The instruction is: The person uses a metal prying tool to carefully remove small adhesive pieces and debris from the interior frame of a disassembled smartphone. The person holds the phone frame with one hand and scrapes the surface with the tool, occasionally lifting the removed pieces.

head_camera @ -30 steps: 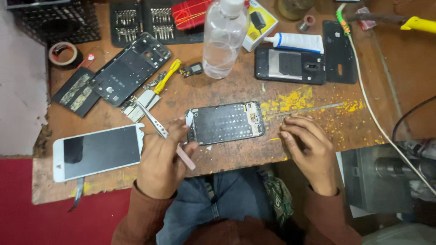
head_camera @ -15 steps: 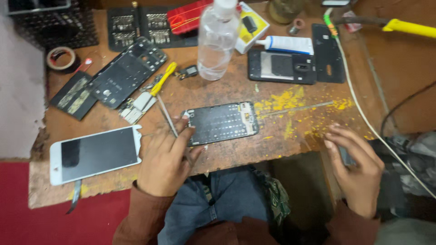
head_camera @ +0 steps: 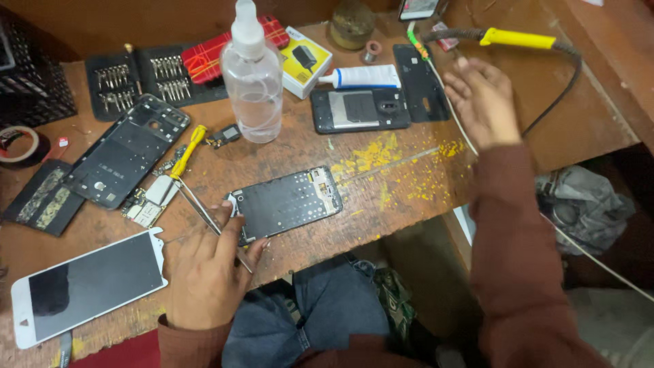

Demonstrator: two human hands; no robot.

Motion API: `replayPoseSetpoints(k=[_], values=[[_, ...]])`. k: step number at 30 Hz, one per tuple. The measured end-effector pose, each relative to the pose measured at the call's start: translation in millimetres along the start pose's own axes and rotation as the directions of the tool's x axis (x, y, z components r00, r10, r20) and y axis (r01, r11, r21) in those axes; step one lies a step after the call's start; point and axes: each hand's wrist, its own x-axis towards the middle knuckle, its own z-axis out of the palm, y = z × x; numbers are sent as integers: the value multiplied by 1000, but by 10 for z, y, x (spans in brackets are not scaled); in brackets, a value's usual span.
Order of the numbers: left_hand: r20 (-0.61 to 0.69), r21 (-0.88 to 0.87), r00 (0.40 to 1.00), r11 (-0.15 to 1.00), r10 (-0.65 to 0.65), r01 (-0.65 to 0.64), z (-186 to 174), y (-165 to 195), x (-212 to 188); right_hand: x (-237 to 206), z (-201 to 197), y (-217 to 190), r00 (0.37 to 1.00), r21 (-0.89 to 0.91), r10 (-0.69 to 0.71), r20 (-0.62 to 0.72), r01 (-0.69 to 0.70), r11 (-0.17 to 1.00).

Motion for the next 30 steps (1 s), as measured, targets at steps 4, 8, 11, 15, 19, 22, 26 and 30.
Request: replayPoseSetpoints(k=[4,8,11,15,19,22,26,30], values=[[15,47,1000,999,-23,22,-13,8,4,573,146,96,951,-323,-273,-145,215,922],[18,29,1000,999,-25,25,-45,-33,36,676,253,160,909,-358,-345,-233,250,900],[25,12,999,1000,-23,23,-33,-23,49,651,234,142,925,-308,-350,-151,292,905],[23,15,999,999,-31,31,-20,-13,49,641,210,138,926,-291,-337,-171,280,915],[34,19,999,999,-29,28,-14,-14,60,652,170,142,930,-335,-309,-197,232,913],[24,18,999,1000,-24,23,-16,-12,59,665,123,159,937,-319,-289,-195,218,922],[24,23,1000,1000,-18,18,-25,-20,58,694,74,212,928,-325,-288,-235,204,924],[26,6,999,1000,-23,23,-22,-20,63,661,48,221,955,-223,-223,-197,178,958]])
